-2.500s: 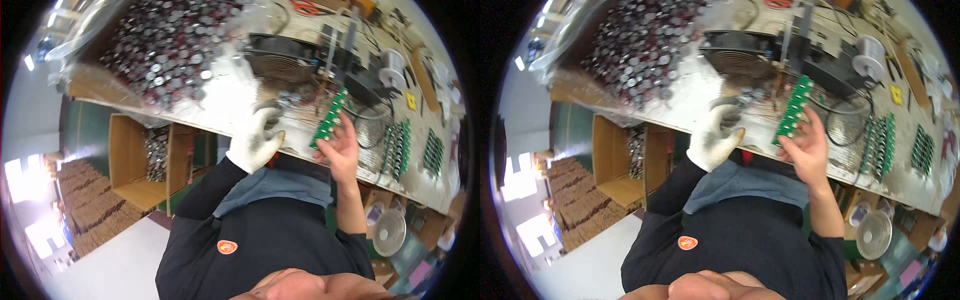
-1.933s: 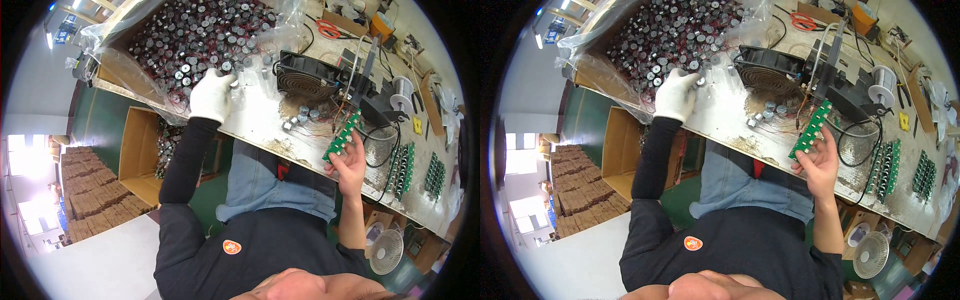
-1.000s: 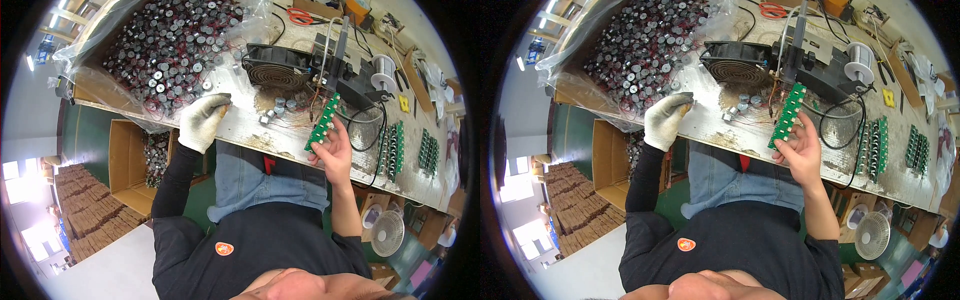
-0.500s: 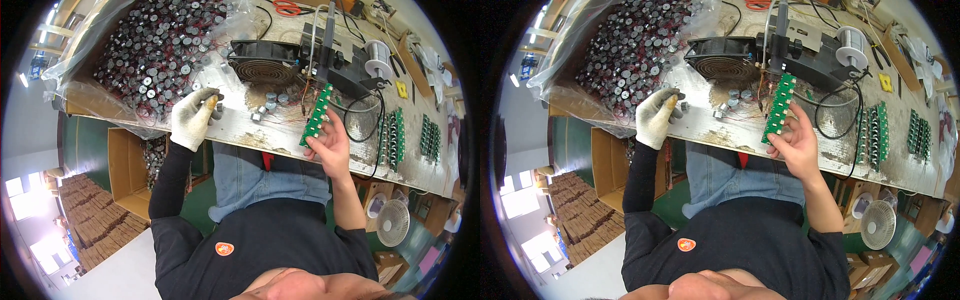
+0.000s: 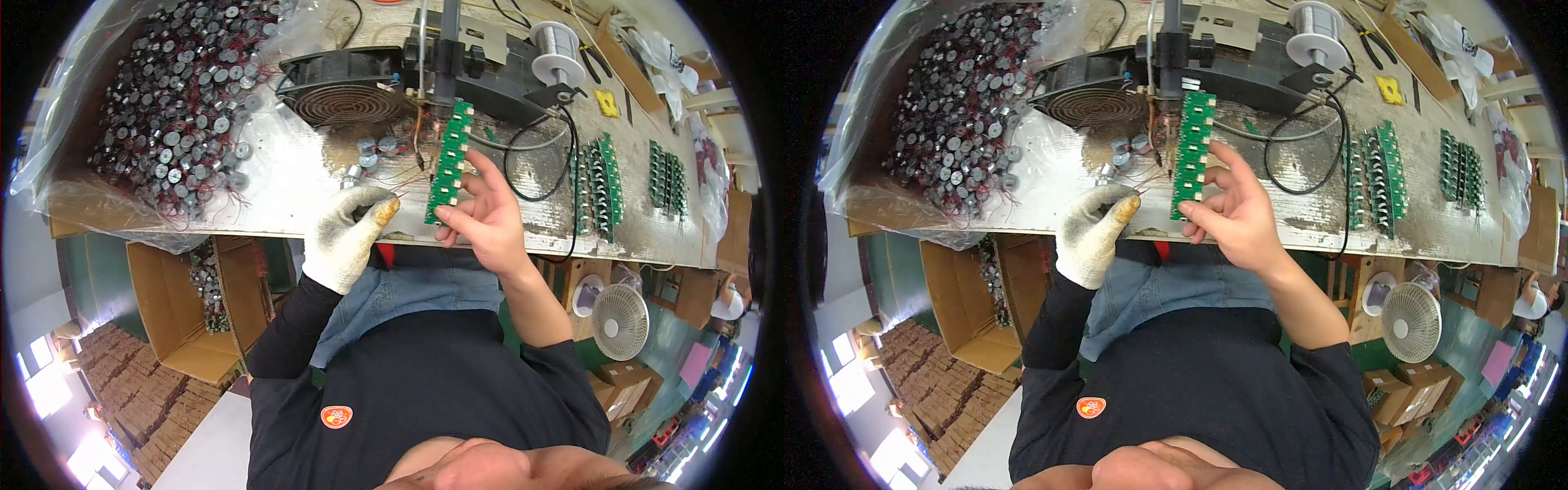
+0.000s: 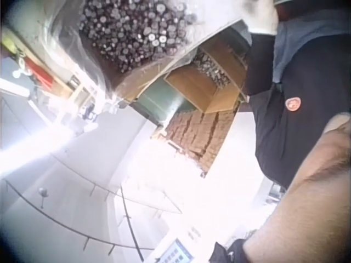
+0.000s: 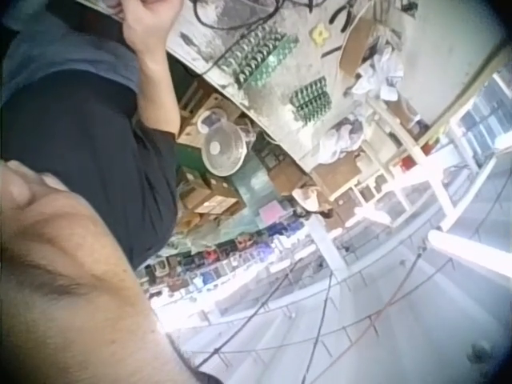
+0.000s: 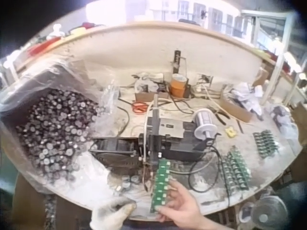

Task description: The person picks up a motor from a pile, places it on the table, and solders its wires to a circuit board. They then place the completed board onto a stack and repeat the process.

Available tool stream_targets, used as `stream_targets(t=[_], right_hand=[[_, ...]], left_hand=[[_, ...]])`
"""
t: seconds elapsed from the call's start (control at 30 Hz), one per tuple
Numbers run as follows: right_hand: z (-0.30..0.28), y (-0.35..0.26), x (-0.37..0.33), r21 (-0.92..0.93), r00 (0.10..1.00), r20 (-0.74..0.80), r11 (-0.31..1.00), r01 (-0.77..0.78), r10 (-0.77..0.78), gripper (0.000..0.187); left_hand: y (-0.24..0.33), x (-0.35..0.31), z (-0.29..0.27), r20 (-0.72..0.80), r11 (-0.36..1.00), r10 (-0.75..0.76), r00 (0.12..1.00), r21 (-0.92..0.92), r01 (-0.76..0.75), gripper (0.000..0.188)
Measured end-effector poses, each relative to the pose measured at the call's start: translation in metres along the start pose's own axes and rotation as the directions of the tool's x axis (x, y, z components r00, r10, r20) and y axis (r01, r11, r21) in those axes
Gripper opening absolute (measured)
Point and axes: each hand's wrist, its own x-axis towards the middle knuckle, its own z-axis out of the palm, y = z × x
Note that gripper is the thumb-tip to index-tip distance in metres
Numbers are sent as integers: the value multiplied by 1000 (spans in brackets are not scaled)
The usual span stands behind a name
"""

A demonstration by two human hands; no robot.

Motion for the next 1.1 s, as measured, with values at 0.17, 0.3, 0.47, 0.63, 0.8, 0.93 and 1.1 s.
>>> stream_targets(t=[0.17,0.3,0.47,0.63,0.8,0.93,1.1], right_hand=[[-1,1,2,25,1000,1,1000,-3,3,75],[-1,5,1,39,999,-4,998,50,-50,73],[0,5,2,61,998,1,996,67,-67,74],[1,4,3,79,997,18,994,75,-77,74],[1,5,4,72,997,17,995,74,-76,74],[2,5,4,74,998,8,995,60,-61,74],[1,6,4,80,997,12,994,77,-78,74]], left_hand=[[-3,3,14,-6,990,86,996,112,-85,18],[-2,4,20,-5,987,104,995,123,-102,16],[-5,6,23,-6,986,136,991,95,-135,16],[3,6,24,-3,993,98,995,73,-98,16],[3,7,24,10,999,-15,1000,-46,15,19],[2,8,22,27,995,-40,999,-93,42,18],[2,11,23,37,984,-73,997,-161,78,17]])
